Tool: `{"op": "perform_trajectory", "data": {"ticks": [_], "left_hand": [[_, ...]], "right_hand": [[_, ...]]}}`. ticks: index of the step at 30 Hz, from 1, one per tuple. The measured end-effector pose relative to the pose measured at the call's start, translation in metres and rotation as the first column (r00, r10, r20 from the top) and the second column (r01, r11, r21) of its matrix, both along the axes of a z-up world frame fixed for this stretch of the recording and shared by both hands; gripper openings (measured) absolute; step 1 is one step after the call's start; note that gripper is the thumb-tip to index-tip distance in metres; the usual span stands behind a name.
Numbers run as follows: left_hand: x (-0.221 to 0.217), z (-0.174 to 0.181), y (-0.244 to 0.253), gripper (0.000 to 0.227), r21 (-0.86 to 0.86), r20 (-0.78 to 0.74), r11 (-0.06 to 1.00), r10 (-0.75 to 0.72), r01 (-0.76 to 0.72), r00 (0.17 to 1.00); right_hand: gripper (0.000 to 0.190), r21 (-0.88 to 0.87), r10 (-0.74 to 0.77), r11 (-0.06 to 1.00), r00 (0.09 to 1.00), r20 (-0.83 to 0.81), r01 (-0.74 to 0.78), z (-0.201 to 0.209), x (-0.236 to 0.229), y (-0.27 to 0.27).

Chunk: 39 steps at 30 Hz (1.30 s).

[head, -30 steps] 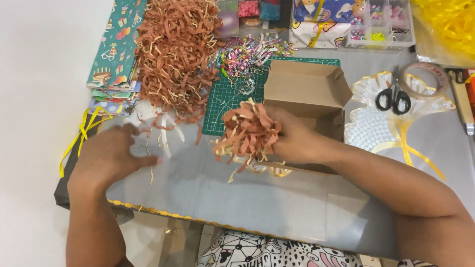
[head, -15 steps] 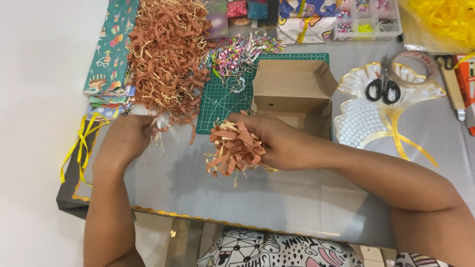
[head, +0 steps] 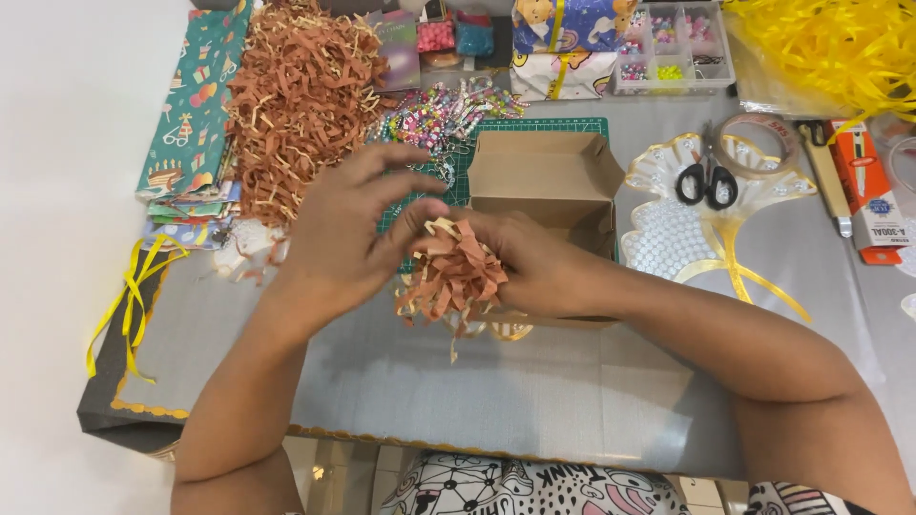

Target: The person assembles a small cardboard gift box by folding the panels and then fills it with shredded paper filler.

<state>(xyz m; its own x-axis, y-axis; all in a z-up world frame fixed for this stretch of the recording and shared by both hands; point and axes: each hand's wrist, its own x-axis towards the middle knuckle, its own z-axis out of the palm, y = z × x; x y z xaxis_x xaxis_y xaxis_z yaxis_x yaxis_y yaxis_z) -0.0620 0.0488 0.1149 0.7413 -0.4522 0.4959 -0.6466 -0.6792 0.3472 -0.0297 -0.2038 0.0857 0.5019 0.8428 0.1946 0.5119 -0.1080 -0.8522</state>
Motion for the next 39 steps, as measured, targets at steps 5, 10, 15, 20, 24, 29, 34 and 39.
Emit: {"op": "perform_trajectory", "data": {"ticks": [5, 10, 15, 20, 24, 29, 34, 39], "left_hand": [[-0.013, 0.030, -0.037, 0.086, 0.113, -0.375, 0.993, 0.003, 0.042, 0.927], [0.012, 0.013, -0.056, 0.075, 0.076, -0.316, 0.996, -0.016, 0.042, 0.949], [0.040, 0.002, -0.047, 0.033, -0.205, -0.033, 0.973, -0.115, 0.106, 0.993], [0.046, 0.005, -0.042, 0.035, -0.349, -0.048, 0.934, -0.097, 0.075, 0.994], [0.045, 0.013, -0.036, 0.036, -0.403, -0.153, 0.913, -0.142, 0.070, 0.978], [0.038, 0.021, -0.029, 0.019, -0.474, -0.215, 0.880, -0.159, 0.039, 0.964], [0.033, 0.028, -0.016, 0.022, -0.507, -0.236, 0.861, -0.098, -0.037, 0.967], [0.030, 0.019, -0.018, 0.021, -0.557, -0.349, 0.828, -0.295, 0.057, 0.889]], "right_hand": [[0.023, 0.047, -0.159, 0.986, 0.987, 0.023, 0.158, -0.021, 0.025, -0.008], [0.028, 0.013, -0.331, 0.944, 0.944, 0.016, 0.330, -0.021, 0.048, -0.022], [0.028, 0.092, -0.295, 0.940, 0.918, -0.264, 0.328, 0.011, 0.053, -0.033], [0.040, 0.162, -0.200, 0.949, 0.913, -0.355, 0.271, 0.021, 0.065, -0.043], [0.015, 0.061, -0.200, 0.974, 0.957, -0.208, 0.217, 0.032, 0.072, -0.063], [0.013, -0.022, -0.334, 0.943, 0.942, -0.046, 0.333, 0.049, 0.075, -0.086], [0.012, 0.073, -0.430, 0.900, 0.902, -0.025, 0.431, 0.042, 0.080, -0.093], [0.015, 0.346, -0.316, 0.887, 0.948, -0.023, 0.304, 0.024, 0.080, -0.070]]}}
